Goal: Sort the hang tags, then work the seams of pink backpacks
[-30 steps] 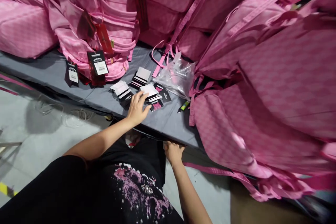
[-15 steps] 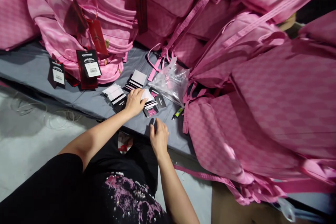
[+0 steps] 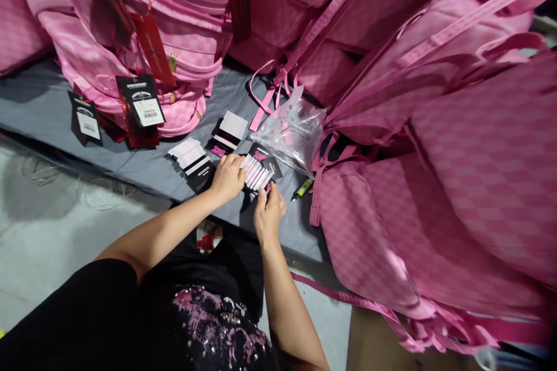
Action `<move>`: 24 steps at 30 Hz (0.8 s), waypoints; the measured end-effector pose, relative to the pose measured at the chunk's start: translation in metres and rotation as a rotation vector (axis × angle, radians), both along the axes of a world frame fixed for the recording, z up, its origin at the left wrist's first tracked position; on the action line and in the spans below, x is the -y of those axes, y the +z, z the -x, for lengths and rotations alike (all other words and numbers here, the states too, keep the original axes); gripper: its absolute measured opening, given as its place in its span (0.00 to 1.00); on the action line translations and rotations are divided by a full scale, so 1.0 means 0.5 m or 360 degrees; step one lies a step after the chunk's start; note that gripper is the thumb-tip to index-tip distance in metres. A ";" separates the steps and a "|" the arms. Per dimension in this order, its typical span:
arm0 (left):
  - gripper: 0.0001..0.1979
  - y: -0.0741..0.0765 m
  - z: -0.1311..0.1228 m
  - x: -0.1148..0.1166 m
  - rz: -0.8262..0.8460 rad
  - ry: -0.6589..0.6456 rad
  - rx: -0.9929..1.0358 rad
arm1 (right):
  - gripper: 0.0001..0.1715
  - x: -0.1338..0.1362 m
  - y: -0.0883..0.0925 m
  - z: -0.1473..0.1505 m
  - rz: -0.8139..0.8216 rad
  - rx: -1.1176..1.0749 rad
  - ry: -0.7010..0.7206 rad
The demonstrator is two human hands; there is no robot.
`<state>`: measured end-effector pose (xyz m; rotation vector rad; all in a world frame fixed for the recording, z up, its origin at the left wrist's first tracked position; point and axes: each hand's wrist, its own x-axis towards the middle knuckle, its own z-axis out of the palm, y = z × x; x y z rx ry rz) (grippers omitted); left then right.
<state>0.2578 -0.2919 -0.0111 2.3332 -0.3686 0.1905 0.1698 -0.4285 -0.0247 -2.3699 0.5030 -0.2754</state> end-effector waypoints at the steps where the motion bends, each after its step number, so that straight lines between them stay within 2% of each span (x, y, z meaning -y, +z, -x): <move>1: 0.17 0.000 0.015 0.007 0.0003 -0.0017 -0.0008 | 0.37 0.003 0.000 0.000 0.0003 -0.0018 -0.0026; 5: 0.17 -0.003 0.063 0.021 0.0120 -0.0108 -0.0061 | 0.37 0.029 -0.001 0.009 0.0009 -0.0060 -0.0100; 9: 0.18 -0.015 0.055 0.007 0.0179 -0.0188 -0.0027 | 0.40 0.049 0.001 0.018 -0.0027 -0.0107 -0.0011; 12: 0.32 -0.030 0.037 -0.008 0.0191 -0.0363 -0.0037 | 0.43 0.051 0.003 0.018 -0.0063 -0.0111 0.0017; 15: 0.49 -0.042 0.032 -0.013 0.0182 -0.0497 -0.0110 | 0.43 0.049 0.010 0.010 -0.0128 -0.0076 -0.0097; 17: 0.54 -0.046 0.033 -0.012 0.0122 -0.0515 -0.0109 | 0.42 0.048 0.019 0.000 -0.0288 0.0005 -0.0228; 21: 0.49 -0.044 0.036 -0.010 0.0065 -0.0534 -0.0087 | 0.39 0.056 0.035 -0.028 -0.0833 0.0249 -0.0465; 24: 0.48 -0.044 0.035 -0.012 0.0107 -0.0539 -0.0089 | 0.39 0.068 0.035 -0.045 -0.0998 0.0258 -0.0535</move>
